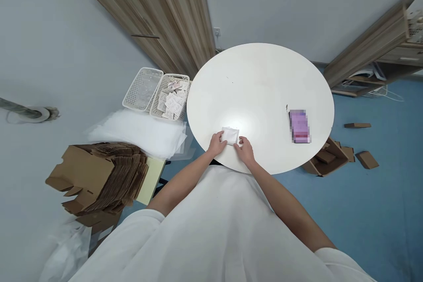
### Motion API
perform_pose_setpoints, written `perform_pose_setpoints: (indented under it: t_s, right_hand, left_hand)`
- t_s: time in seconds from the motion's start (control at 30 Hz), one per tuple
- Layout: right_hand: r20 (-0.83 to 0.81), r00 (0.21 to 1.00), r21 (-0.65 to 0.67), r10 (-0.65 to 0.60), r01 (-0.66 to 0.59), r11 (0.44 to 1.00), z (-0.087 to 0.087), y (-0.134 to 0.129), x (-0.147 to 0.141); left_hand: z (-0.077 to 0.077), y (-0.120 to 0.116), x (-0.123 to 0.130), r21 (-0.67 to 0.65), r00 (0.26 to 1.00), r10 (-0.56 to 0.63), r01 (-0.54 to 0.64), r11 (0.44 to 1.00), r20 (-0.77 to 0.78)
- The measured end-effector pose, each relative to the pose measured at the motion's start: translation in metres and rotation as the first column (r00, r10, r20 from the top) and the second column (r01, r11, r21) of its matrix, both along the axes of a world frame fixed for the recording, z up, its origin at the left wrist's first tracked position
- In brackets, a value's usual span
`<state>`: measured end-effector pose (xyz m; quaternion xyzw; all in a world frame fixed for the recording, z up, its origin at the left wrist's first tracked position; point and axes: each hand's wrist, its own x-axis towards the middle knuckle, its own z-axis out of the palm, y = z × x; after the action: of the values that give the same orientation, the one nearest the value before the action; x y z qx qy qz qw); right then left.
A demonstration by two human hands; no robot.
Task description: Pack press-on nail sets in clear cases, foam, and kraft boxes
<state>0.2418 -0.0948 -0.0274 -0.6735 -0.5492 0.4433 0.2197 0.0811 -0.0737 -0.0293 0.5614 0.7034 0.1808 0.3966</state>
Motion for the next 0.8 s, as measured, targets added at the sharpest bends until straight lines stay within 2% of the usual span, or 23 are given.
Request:
perform_pose_setpoints:
  t_s: [0.1, 0.23, 0.3, 0.43, 0.6, 0.8]
  right_hand:
    - [0.022, 0.999, -0.021, -0.023, 0.023, 1.000, 0.004, 0.002, -0.006]
    - [0.042, 0.998, -0.005, 0.041, -0.040, 0.999, 0.003, 0.000, -0.012]
    - [0.035, 0.999, -0.001, 0.034, -0.034, 0.999, 0.001, 0.000, -0.014]
    - [0.000, 1.000, 0.007, -0.004, 0.004, 1.000, -0.003, 0.012, -0.027]
    - [0.001, 1.000, 0.010, 0.009, -0.009, 1.000, -0.002, 0.050, -0.071]
    - [0.069, 0.997, 0.036, 0.027, -0.030, 0.999, 0.000, 0.112, -0.133]
  left_hand:
    - [0.000, -0.001, 0.000, -0.011, 1.000, 0.008, -0.007, 1.000, 0.023]
    - [-0.001, -0.003, 0.001, -0.021, 0.999, 0.021, -0.020, 1.000, 0.033]
    - [-0.002, -0.003, 0.000, -0.036, 0.999, 0.006, -0.004, 0.999, 0.050]
    - [-0.002, 0.003, -0.014, -0.065, 0.993, -0.001, 0.008, 0.998, 0.121]
    - [-0.002, 0.030, -0.056, -0.037, 0.977, 0.092, -0.086, 0.996, 0.192]
    - [-0.002, 0.082, -0.110, 0.014, 0.940, 0.218, -0.229, 0.973, 0.264]
